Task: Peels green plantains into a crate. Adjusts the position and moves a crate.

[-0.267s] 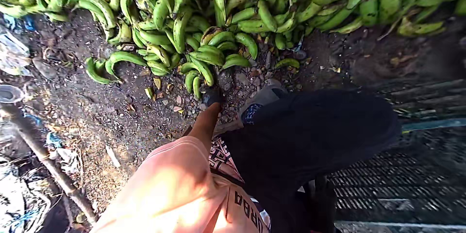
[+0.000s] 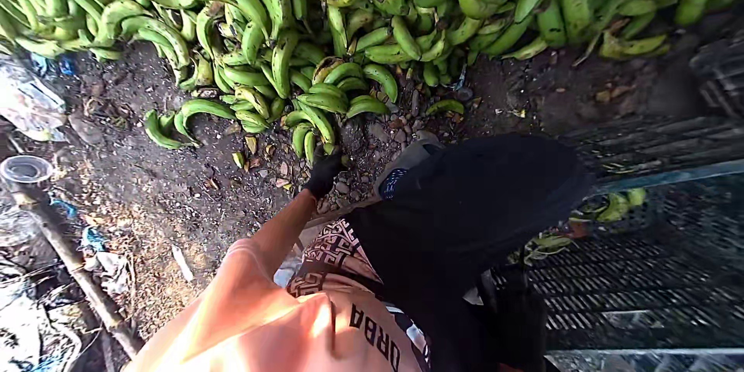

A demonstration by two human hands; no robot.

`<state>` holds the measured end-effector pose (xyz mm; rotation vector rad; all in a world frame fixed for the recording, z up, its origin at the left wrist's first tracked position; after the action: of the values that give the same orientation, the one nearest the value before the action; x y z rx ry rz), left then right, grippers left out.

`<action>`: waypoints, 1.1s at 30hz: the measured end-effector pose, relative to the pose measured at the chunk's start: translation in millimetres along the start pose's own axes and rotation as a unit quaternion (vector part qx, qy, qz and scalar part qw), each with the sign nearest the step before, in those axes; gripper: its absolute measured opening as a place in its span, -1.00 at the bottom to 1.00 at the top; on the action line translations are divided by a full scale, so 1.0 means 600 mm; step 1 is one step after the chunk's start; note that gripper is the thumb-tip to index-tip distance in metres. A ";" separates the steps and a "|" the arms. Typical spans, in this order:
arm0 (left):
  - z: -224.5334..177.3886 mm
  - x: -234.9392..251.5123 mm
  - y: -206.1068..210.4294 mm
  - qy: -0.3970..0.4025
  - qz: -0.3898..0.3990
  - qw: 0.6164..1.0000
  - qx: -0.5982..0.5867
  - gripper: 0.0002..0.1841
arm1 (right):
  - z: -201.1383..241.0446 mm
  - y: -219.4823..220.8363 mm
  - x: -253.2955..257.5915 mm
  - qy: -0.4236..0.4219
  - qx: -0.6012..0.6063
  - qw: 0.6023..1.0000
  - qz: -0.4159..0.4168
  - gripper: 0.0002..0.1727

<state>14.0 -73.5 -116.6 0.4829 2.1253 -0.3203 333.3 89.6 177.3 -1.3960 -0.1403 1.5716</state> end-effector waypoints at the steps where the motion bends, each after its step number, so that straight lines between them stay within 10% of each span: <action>1: -0.035 -0.027 0.008 0.013 0.037 0.999 -0.035 -0.37 | -0.046 -0.008 0.004 -0.178 -0.030 0.982 -0.063 -0.59; 2: -0.074 -0.054 0.022 0.039 0.071 0.996 -0.045 -0.43 | -0.093 0.001 0.033 -0.333 0.039 0.927 -0.172 -0.61; 4: -0.162 -0.101 0.065 0.116 0.143 0.982 -0.036 -0.47 | -0.074 -0.065 0.031 -0.215 0.189 0.958 -0.030 -0.58; 10: -0.396 -0.254 0.316 0.314 0.508 0.802 -0.019 -0.22 | -0.140 -0.155 0.135 -0.363 0.267 0.890 -0.071 -0.46; 13: -0.434 -0.396 0.482 0.359 0.556 0.747 0.064 -0.46 | -0.151 -0.163 0.154 -0.377 0.349 0.858 -0.024 -0.46; 18: -0.313 -0.527 0.666 0.519 0.511 0.632 0.264 -0.43 | -0.124 -0.137 0.130 -0.324 0.502 0.802 0.016 -0.52; 25: -0.151 -0.506 0.722 0.558 0.500 0.607 0.262 -0.47 | -0.118 -0.112 0.136 -0.300 0.569 0.766 -0.008 -0.49; 30: -0.112 -0.502 0.715 0.573 0.510 0.580 0.274 -0.53 | -0.087 -0.182 0.064 -0.494 0.577 0.592 -0.269 -0.61; 31: -0.106 -0.504 0.711 0.582 0.518 0.569 0.265 -0.55 | -0.089 -0.173 0.076 -0.478 0.565 0.610 -0.282 -0.60; 33: -0.099 -0.514 0.701 0.599 0.523 0.558 0.236 -0.57 | -0.120 -0.109 0.123 -0.352 0.479 0.789 -0.154 -0.45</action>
<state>320.4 257.0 152.9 2.7815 2.3141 0.2916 440.0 139.3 144.4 0.0429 0.0037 1.4585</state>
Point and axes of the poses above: each hand's wrist, its own x-axis towards the middle knuckle, its own y-axis out of the palm, z = x × y, the point moved 1 cm from there along x, towards the middle knuckle, and after that the axes turned 7 degrees about -y, right-handed, at the moved point
